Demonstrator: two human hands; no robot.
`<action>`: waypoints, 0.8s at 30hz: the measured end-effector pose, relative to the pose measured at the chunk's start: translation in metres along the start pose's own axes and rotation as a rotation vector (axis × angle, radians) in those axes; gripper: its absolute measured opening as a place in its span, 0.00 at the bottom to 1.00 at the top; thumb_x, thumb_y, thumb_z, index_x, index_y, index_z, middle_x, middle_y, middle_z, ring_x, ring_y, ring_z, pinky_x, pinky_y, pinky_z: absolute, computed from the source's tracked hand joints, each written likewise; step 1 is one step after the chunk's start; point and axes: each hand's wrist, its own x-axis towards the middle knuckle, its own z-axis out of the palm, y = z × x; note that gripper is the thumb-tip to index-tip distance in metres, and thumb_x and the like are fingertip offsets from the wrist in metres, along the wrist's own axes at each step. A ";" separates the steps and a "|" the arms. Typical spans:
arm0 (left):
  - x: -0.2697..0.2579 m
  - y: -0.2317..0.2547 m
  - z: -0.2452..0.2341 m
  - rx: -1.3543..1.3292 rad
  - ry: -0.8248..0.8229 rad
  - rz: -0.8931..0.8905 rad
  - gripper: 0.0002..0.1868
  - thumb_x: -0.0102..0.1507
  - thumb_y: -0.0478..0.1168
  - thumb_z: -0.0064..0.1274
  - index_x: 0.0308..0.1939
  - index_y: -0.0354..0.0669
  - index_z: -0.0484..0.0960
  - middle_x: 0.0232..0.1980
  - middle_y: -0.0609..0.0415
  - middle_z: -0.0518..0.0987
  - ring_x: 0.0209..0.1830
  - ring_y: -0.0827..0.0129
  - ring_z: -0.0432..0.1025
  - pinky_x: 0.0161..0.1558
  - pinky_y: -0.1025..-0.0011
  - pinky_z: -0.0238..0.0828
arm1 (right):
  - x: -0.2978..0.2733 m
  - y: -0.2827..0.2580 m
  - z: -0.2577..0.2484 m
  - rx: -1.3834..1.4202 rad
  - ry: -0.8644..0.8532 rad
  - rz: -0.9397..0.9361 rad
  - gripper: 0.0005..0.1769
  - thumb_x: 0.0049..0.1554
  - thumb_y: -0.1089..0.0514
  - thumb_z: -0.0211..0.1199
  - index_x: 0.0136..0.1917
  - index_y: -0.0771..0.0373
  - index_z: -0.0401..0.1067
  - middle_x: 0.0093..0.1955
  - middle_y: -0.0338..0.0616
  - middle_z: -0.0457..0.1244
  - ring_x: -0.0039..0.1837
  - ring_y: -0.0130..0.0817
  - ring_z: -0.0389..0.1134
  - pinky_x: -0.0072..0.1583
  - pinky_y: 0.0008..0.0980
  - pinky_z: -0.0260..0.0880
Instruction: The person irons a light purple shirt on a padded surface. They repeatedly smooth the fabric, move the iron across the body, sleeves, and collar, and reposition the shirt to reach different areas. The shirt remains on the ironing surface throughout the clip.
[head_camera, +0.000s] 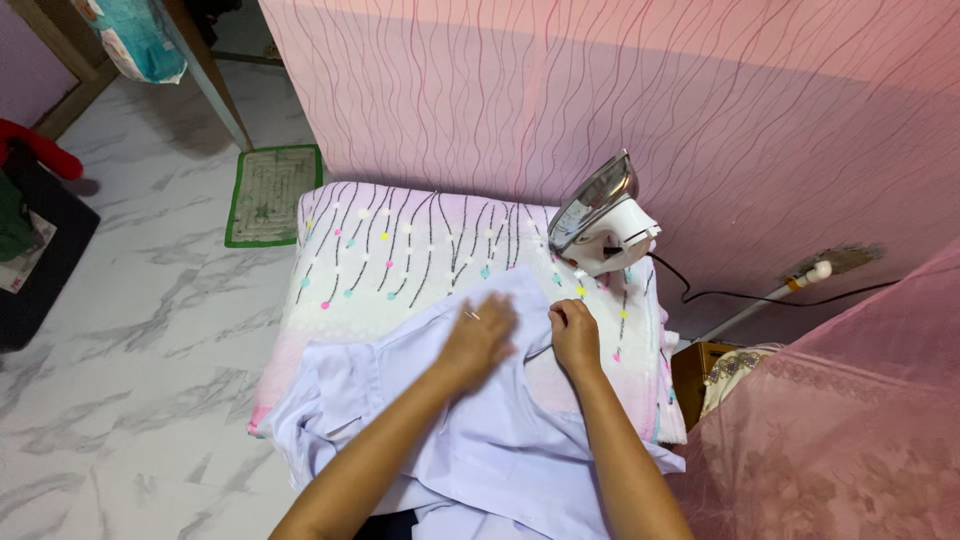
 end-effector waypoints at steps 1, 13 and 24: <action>0.000 0.013 0.001 0.012 -0.083 0.060 0.34 0.66 0.53 0.52 0.73 0.46 0.66 0.81 0.45 0.54 0.80 0.49 0.44 0.71 0.38 0.37 | 0.001 0.002 -0.002 0.024 -0.015 -0.001 0.04 0.54 0.65 0.66 0.44 0.67 0.75 0.45 0.52 0.67 0.47 0.50 0.70 0.51 0.40 0.70; -0.031 0.029 0.004 0.008 -0.340 0.260 0.37 0.69 0.61 0.41 0.79 0.55 0.58 0.83 0.59 0.52 0.84 0.58 0.42 0.75 0.35 0.31 | -0.003 0.009 0.002 -0.018 0.025 -0.119 0.03 0.55 0.66 0.64 0.44 0.67 0.74 0.46 0.52 0.66 0.50 0.52 0.69 0.53 0.42 0.69; -0.020 0.037 0.015 0.030 -0.312 -0.009 0.47 0.65 0.68 0.40 0.80 0.44 0.50 0.84 0.51 0.45 0.83 0.52 0.35 0.74 0.37 0.27 | -0.001 -0.007 -0.017 0.068 0.015 -0.069 0.05 0.58 0.64 0.64 0.48 0.68 0.75 0.49 0.52 0.67 0.51 0.49 0.70 0.54 0.40 0.70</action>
